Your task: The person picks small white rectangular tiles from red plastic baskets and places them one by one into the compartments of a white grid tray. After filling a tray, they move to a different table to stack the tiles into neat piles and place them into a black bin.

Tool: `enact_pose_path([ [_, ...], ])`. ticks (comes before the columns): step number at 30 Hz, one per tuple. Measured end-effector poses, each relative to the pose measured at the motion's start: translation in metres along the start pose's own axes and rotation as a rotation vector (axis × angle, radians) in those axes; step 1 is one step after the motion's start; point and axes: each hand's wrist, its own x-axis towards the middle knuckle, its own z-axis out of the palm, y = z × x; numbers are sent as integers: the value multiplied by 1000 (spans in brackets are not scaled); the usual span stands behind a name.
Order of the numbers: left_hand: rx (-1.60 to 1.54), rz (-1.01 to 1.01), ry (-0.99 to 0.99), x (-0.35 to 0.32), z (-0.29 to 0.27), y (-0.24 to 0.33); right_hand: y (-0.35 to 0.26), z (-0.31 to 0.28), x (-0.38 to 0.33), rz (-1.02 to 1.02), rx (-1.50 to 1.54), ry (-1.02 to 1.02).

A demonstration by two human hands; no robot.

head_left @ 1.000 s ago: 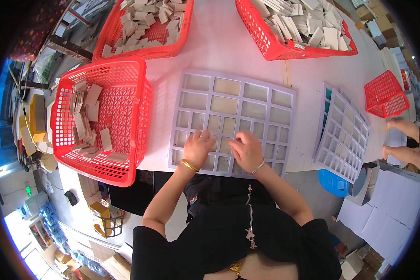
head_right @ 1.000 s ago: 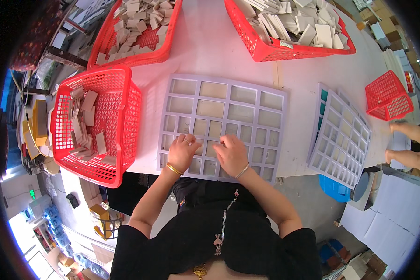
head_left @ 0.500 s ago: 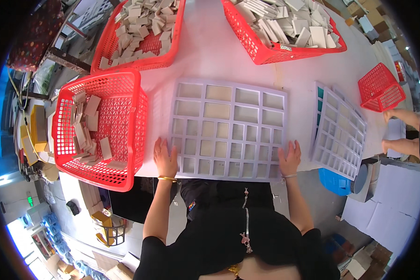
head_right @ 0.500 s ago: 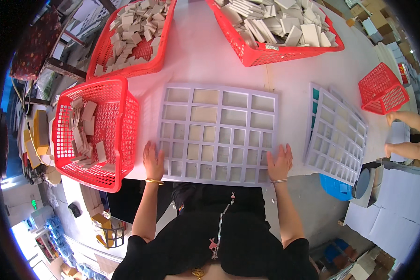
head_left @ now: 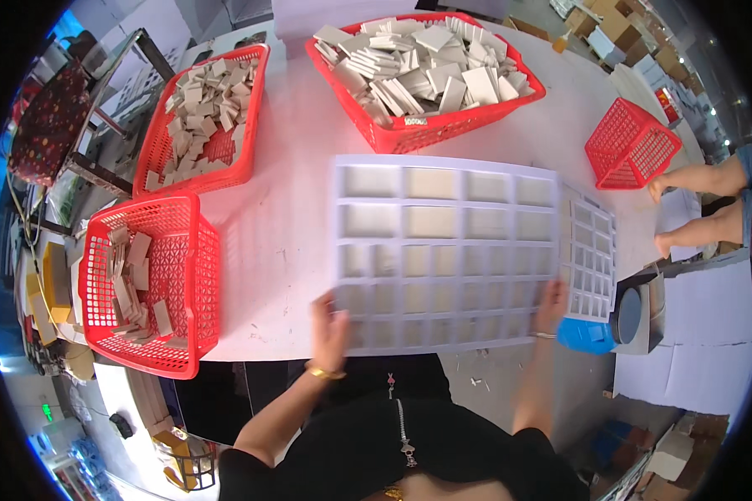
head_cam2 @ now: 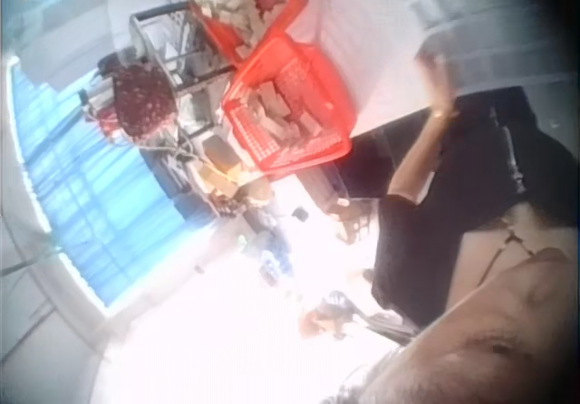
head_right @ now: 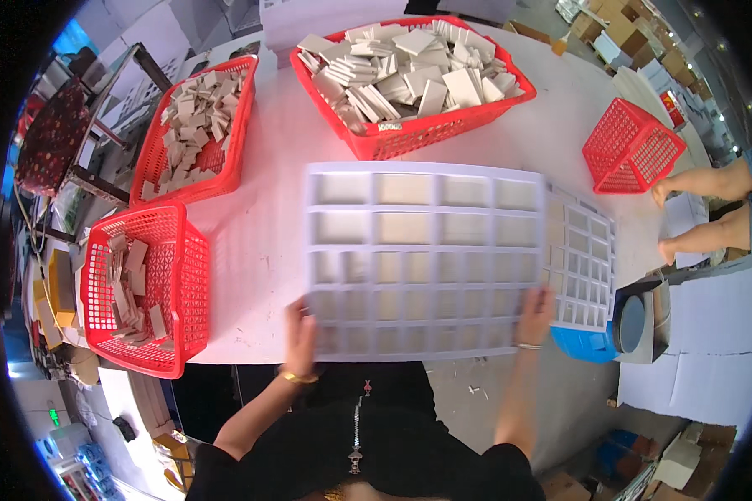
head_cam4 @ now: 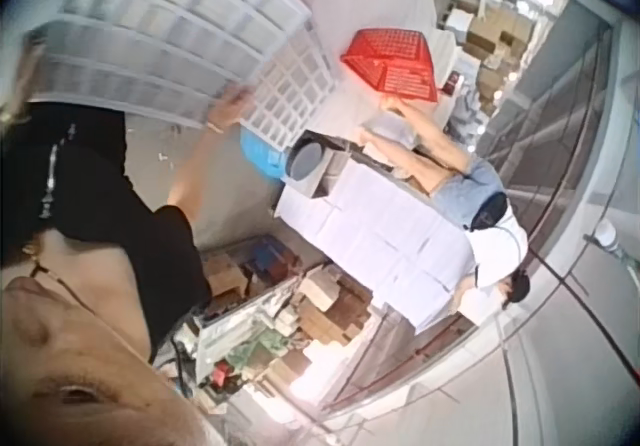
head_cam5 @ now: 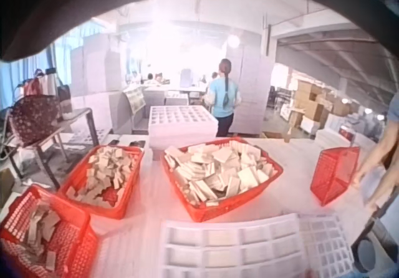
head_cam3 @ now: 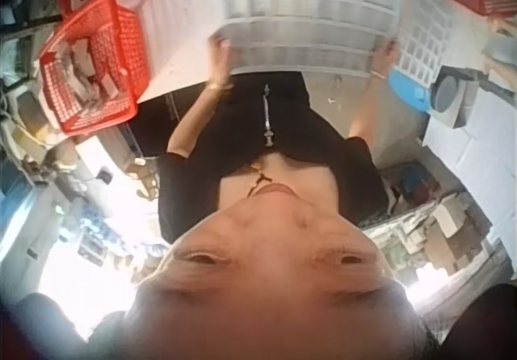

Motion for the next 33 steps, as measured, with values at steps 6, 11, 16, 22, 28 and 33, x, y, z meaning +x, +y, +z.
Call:
enact_pose_path([
  [6, -14, 92, -528, 49, 191, -9, 80, -174, 164, -114, -365, 165],
  [11, 261, 210, -450, 60, 214, -13, 130, -197, 220, -170, -879, 95],
  [16, 322, 386, -52, 29, 68, -19, 54, -62, 141, -600, -641, 20],
  [22, 972, 353, 338, -15, -128, -55, -48, 90, -75, -1042, -320, -641],
  [28, 1198, 465, 230, -21, -173, -93, -58, 166, -161, -1165, -572, -677],
  [33, 1140, 456, 238, -22, -168, -80, -53, 171, -154, -1156, -547, -677],
])
